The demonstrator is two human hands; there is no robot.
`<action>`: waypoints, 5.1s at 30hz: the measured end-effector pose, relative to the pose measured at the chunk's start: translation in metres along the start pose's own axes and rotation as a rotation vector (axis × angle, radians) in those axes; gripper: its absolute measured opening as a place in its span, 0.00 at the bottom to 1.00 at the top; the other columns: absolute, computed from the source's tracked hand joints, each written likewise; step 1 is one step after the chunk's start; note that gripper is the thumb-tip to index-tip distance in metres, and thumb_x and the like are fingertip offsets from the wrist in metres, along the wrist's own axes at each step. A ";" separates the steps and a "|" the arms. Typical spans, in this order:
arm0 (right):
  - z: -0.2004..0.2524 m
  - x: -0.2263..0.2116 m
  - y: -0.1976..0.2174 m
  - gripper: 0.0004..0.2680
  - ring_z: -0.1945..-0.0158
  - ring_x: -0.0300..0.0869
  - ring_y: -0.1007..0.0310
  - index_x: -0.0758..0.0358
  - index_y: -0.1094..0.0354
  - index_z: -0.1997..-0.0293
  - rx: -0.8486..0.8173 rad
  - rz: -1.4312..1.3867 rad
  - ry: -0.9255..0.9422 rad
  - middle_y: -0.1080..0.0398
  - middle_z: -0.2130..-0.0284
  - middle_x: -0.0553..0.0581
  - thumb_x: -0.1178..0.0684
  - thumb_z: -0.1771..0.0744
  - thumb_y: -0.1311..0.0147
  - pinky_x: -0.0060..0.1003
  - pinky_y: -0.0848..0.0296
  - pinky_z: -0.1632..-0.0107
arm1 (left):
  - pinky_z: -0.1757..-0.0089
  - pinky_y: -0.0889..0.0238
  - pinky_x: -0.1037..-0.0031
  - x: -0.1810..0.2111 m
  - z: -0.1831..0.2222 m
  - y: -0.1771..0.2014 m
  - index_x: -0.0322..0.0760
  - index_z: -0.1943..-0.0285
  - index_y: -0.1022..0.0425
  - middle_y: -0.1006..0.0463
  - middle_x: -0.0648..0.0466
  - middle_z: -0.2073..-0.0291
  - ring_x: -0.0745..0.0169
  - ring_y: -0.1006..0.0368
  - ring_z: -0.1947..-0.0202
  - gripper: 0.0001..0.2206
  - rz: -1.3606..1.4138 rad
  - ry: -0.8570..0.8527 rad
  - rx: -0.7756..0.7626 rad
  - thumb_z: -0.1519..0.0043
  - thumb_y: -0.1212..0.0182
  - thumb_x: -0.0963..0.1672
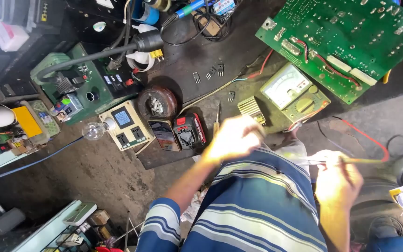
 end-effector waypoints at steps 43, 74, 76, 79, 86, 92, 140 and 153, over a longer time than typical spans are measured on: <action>-0.002 0.015 0.027 0.03 0.64 0.35 0.30 0.66 0.28 0.56 0.231 0.162 0.057 0.28 0.65 0.54 0.58 0.28 0.44 0.25 0.30 0.57 | 0.74 0.30 0.66 -0.106 -0.044 0.062 0.38 0.66 0.17 0.20 0.59 0.84 0.62 0.23 0.82 0.12 -0.379 0.265 0.664 0.43 0.39 0.49; -0.004 0.016 0.039 0.02 0.71 0.30 0.38 0.63 0.26 0.56 0.296 0.211 0.031 0.31 0.70 0.50 0.58 0.29 0.43 0.23 0.40 0.65 | 0.57 0.31 0.63 -0.138 -0.039 0.095 0.33 0.49 0.27 0.24 0.50 0.63 0.54 0.26 0.63 0.12 -0.231 0.241 0.706 0.41 0.39 0.39; -0.005 0.014 0.037 0.02 0.69 0.32 0.34 0.63 0.26 0.57 0.304 0.206 0.037 0.30 0.69 0.50 0.58 0.29 0.43 0.23 0.36 0.63 | 0.59 0.31 0.64 -0.108 -0.034 0.096 0.32 0.52 0.26 0.23 0.48 0.63 0.55 0.26 0.66 0.09 -0.227 0.181 0.705 0.40 0.40 0.38; -0.003 0.016 0.040 0.03 0.71 0.29 0.38 0.62 0.26 0.56 0.329 0.239 0.004 0.33 0.72 0.48 0.56 0.29 0.43 0.22 0.41 0.65 | 0.65 0.29 0.75 -0.063 -0.019 0.076 0.29 0.51 0.22 0.21 0.49 0.68 0.64 0.26 0.69 0.13 0.582 0.222 0.591 0.43 0.38 0.40; -0.004 0.018 0.034 0.02 0.74 0.27 0.39 0.65 0.26 0.55 0.301 0.191 0.030 0.28 0.70 0.51 0.59 0.29 0.43 0.21 0.43 0.69 | 0.55 0.23 0.75 -0.052 -0.004 0.013 0.31 0.47 0.20 0.17 0.50 0.58 0.65 0.22 0.60 0.18 1.192 0.091 0.304 0.47 0.27 0.34; -0.004 0.020 0.037 0.02 0.73 0.28 0.39 0.65 0.27 0.55 0.281 0.200 0.030 0.29 0.70 0.50 0.58 0.29 0.43 0.21 0.42 0.68 | 0.50 0.23 0.71 -0.052 0.000 -0.001 0.29 0.42 0.23 0.19 0.46 0.51 0.61 0.21 0.56 0.22 1.246 0.045 0.263 0.47 0.26 0.35; 0.028 -0.074 -0.084 0.02 0.64 0.38 0.31 0.70 0.30 0.66 -0.213 0.682 0.278 0.30 0.66 0.56 0.66 0.34 0.43 0.29 0.31 0.61 | 0.48 0.24 0.71 0.027 0.003 -0.053 0.34 0.39 0.24 0.17 0.51 0.54 0.65 0.21 0.55 0.18 1.249 -0.086 -0.197 0.37 0.31 0.42; 0.030 -0.087 -0.095 0.02 0.64 0.37 0.31 0.70 0.30 0.66 -0.129 0.680 0.239 0.30 0.70 0.53 0.68 0.35 0.47 0.30 0.29 0.57 | 0.53 0.21 0.73 0.031 -0.007 -0.058 0.32 0.39 0.23 0.16 0.50 0.57 0.66 0.19 0.58 0.21 1.269 0.126 -0.248 0.42 0.30 0.40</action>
Point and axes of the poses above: each hand's wrist, its own z-axis away from the middle knuckle, its own y-axis out of the back of the hand, x = y × z, the point moved 5 cm from there along -z, towards the middle knuckle
